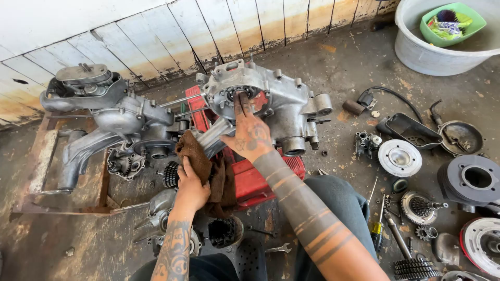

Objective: Cleaning and inspecting motorcycle engine components using a rag and a screwdriver

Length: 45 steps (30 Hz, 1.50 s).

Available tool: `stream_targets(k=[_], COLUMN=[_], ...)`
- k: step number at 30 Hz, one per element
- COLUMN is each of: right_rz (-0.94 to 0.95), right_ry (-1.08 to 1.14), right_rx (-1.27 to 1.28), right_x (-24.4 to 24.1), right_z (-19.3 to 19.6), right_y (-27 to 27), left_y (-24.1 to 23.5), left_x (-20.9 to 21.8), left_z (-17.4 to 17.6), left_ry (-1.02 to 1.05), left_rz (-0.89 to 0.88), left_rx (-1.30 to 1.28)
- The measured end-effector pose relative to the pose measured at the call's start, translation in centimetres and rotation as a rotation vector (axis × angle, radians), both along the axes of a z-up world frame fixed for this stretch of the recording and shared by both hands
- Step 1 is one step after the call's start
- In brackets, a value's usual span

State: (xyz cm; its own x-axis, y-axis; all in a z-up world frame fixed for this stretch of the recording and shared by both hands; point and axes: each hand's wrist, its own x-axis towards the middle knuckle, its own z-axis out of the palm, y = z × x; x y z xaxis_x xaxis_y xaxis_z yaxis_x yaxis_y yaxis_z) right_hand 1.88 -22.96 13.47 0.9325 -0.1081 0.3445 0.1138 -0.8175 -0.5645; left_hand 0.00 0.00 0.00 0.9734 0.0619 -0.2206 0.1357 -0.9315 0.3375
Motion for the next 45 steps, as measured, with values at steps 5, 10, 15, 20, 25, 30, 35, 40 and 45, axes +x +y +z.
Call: stream_targets(k=[5, 10, 15, 20, 25, 30, 35, 40, 45], right_rz=[0.150, 0.288, 0.167, 0.107, 0.077, 0.021, 0.080, 0.201, 0.213], right_ry=[0.262, 0.115, 0.145, 0.149, 0.202, 0.178, 0.101, 0.182, 0.361], right_rx=[0.821, 1.856, 0.982, 0.410, 0.045, -0.372, -0.130, 0.305, 0.085], right_x=[2.3, 3.4, 1.1, 1.5, 2.3, 2.1, 1.5, -2.8, -4.5], right_z=[-2.0, -3.3, -0.6, -1.2, -2.2, -2.4, -3.3, 2.5, 1.9], right_y=[-0.3, -0.2, -0.2, -1.5, -1.7, -1.4, -0.8, -0.1, -0.1], left_y=[0.2, 0.0, 0.2, 0.0, 0.2, 0.1, -0.1, -0.7, -0.8], left_x=[0.0, -0.2, -0.2, -0.1, 0.0, 0.0, 0.1, -0.5, -0.2], left_z=[-0.4, 0.2, 0.0, 0.3, -0.4, -0.2, -0.3, 1.7, 3.5], left_ry=[-0.035, -0.051, -0.031, -0.025, -0.023, -0.017, -0.019, 0.014, -0.029], left_rz=[-0.009, -0.035, -0.032, -0.043, -0.047, -0.028, -0.026, -0.007, -0.058], left_rx=[0.007, 0.031, -0.011, -0.017, 0.005, -0.004, 0.002, -0.049, 0.150])
